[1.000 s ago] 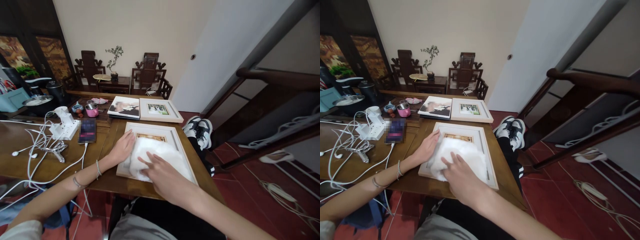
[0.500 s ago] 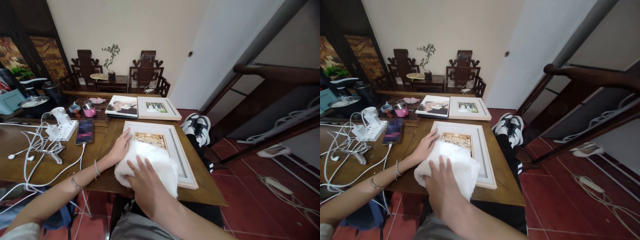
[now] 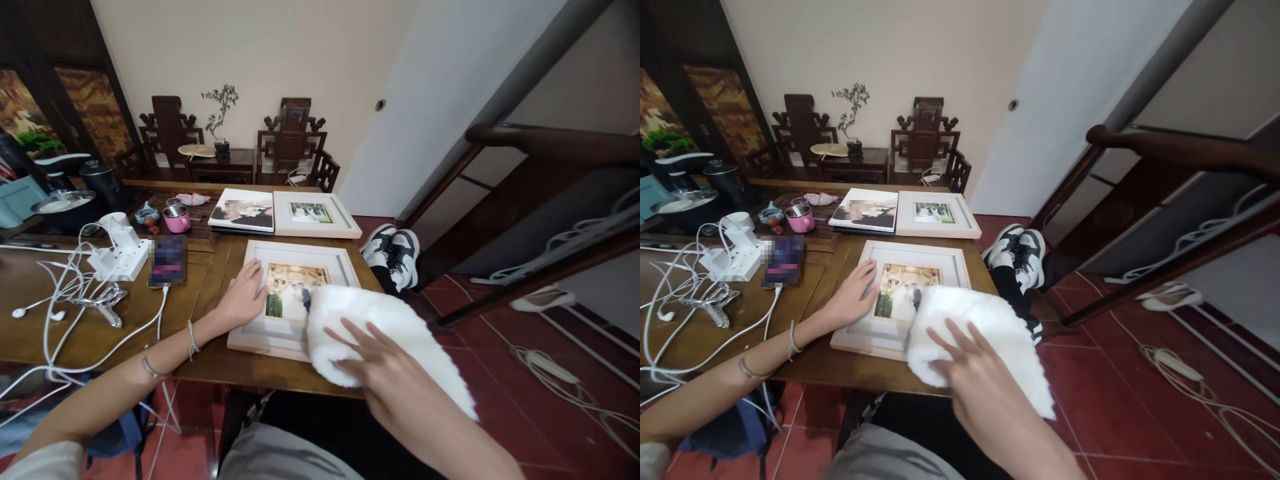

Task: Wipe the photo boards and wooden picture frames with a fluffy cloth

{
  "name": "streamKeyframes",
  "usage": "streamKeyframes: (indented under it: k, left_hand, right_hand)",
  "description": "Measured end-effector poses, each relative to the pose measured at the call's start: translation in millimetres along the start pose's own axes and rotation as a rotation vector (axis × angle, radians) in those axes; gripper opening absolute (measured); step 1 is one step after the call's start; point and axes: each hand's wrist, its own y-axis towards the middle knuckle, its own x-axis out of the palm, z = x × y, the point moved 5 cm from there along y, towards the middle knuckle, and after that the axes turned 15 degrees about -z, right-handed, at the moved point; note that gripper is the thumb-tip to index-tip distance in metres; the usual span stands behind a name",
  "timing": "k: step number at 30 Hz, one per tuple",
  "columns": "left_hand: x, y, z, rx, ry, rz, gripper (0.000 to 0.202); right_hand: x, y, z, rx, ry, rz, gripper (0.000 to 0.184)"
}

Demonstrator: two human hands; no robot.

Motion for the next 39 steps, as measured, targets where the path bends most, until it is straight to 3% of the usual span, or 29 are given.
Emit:
streamKeyframes:
  k: [5, 8, 13, 17, 20, 24, 28, 30, 33, 36, 39]
  left_hand:
    - [1.9, 1, -3, 0.018, 0.017, 0.016, 0.045]
    - [4.0, 2, -8, 0.048, 0.016, 0.003, 0.051]
    - [6.0, 2, -14, 0.085, -0.011, -0.003, 0.06]
    - [8.3, 3, -14, 0.102, -0.02, -0.024, 0.063]
    - [8.1, 3, -14, 0.102, -0.028, -0.027, 0.065]
    - [6.6, 2, -11, 0.095, -0.016, -0.029, 0.063]
    - [6.0, 1, -10, 0.095, -0.029, -0.008, 0.058]
    - [5.4, 1, -10, 0.098, -0.047, 0.015, 0.054]
    - [2.6, 2, -8, 0.125, -0.057, 0.054, 0.048]
    - [-0.8, 2, -4, 0.162, -0.051, 0.068, 0.044]
    - [-1.8, 3, -3, 0.168, -0.043, 0.068, 0.041]
  right_hand:
    - [-18, 45, -49, -0.131, 0.078, 0.012, 0.055]
    - [-19, 51, -54, -0.165, 0.091, 0.065, 0.052]
    - [-2, 13, -15, -0.064, 0.056, 0.083, 0.06]
    - [12, -24, 28, 0.007, -0.064, 0.203, 0.057]
    - [13, -22, 53, 0.031, -0.107, 0.203, 0.053]
    - [-6, 19, 83, 0.123, -0.144, 0.148, 0.054]
    - [-40, 74, 97, 0.212, -0.18, 0.167, 0.054]
    - [-59, 101, 89, 0.223, -0.196, 0.213, 0.054]
    - [-76, 140, 56, 0.093, -0.256, 0.254, 0.054]
    - [-75, 175, 26, -0.028, -0.304, 0.197, 0.048]
    - [-66, 192, 22, -0.001, -0.301, 0.141, 0.045]
